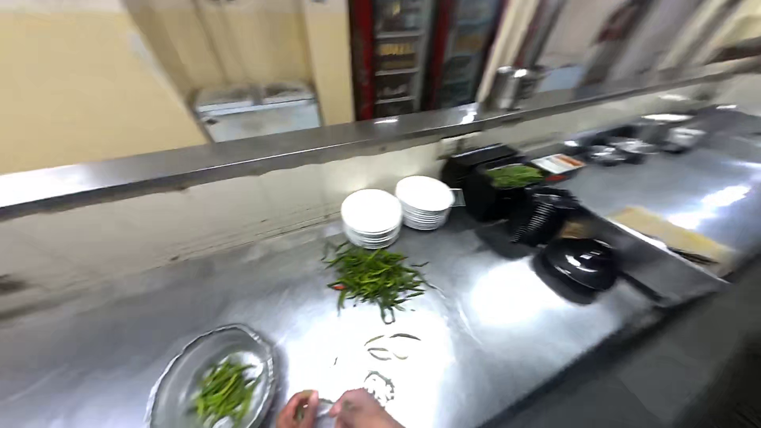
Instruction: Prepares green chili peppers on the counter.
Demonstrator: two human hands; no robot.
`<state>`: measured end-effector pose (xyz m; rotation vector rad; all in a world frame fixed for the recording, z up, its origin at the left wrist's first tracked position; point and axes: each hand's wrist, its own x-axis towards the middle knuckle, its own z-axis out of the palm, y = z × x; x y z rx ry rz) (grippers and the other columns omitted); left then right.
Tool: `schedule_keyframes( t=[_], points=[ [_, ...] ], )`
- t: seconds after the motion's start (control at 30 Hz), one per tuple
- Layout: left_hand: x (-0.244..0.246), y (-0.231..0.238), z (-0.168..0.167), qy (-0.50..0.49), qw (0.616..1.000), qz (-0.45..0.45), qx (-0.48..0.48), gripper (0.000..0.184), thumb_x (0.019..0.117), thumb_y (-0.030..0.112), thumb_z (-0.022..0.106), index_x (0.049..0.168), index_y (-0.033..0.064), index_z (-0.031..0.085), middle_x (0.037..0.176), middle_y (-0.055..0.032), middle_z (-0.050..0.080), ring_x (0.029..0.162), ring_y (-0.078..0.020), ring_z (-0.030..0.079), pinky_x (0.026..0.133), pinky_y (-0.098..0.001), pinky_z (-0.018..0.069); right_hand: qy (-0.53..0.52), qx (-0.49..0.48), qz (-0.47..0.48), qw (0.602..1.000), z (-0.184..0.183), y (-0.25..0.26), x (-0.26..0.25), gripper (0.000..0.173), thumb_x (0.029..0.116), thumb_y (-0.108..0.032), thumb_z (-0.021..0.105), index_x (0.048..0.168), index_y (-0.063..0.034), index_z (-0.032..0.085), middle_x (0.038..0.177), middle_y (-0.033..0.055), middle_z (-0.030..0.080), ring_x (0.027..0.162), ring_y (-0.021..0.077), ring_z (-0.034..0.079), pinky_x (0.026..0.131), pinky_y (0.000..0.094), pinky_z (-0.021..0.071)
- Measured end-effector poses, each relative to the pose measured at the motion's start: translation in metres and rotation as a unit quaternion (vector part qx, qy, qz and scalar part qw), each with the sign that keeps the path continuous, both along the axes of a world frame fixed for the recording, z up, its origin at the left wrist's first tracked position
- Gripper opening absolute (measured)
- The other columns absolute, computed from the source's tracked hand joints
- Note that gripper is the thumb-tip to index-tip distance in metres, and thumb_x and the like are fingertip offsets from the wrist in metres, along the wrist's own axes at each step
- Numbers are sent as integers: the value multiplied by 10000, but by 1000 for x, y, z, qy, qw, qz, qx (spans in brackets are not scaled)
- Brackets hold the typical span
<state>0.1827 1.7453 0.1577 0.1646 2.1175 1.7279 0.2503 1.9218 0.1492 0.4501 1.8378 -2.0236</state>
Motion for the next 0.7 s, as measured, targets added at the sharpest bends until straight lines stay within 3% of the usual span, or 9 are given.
schedule_keyframes(
  t=[0.17,0.27,0.33,0.43,0.5,0.57,0.63,0.7],
  points=[
    [-6,4,4,-78,997,6,2,203,1002,183,634,1050,-5,690,804,-47,633,591,-95,527,554,-277,479,59,142,81,985,-2,6,-6,303,1070,-245,492,1164,-36,691,926,95,725,792,200,694,781,417,581],
    [-5,-4,-2,-161,986,17,41,210,1018,206,621,1073,10,674,767,-32,605,569,-92,509,524,-250,451,135,223,143,955,-3,2,-5,346,1080,-301,460,1114,-65,710,922,103,714,841,237,693,816,470,561],
    [-8,-6,2,-257,958,28,122,199,1056,191,546,1116,24,635,762,-10,592,563,-63,509,515,-205,446,235,247,196,919,0,4,-2,342,1079,-293,461,1073,-84,732,966,107,718,934,267,688,860,503,538],
    [-12,-8,4,-367,897,100,224,190,1082,197,478,1127,52,593,820,-28,617,568,-67,542,506,-187,471,328,234,201,893,2,0,5,290,1070,-263,500,1036,-118,748,988,67,734,963,225,688,870,450,542],
    [-14,-12,4,-376,885,135,239,210,1084,191,468,1151,38,596,817,-43,614,590,-94,564,530,-211,497,285,211,124,927,-5,-2,2,271,1051,-267,553,1025,-110,773,949,26,756,883,136,710,837,384,580],
    [-13,-14,5,-393,872,153,249,252,1084,177,453,1237,20,578,811,-66,622,619,-125,609,555,-234,532,163,240,82,953,-13,7,-9,266,998,-332,629,1050,-117,776,840,25,726,739,138,668,741,387,562],
    [-9,-17,5,-414,857,164,259,273,1079,157,453,1284,8,553,843,-100,642,683,-174,662,634,-288,587,44,283,109,952,-18,20,-20,302,951,-357,667,1126,-130,762,901,69,726,817,209,679,809,462,554],
    [-4,-17,5,-437,835,182,281,257,1061,120,479,1268,-15,552,870,-134,657,757,-235,699,744,-364,623,-24,259,119,958,-18,27,-24,400,941,-271,657,1299,-97,688,998,112,716,899,245,675,859,484,544]
  ],
)
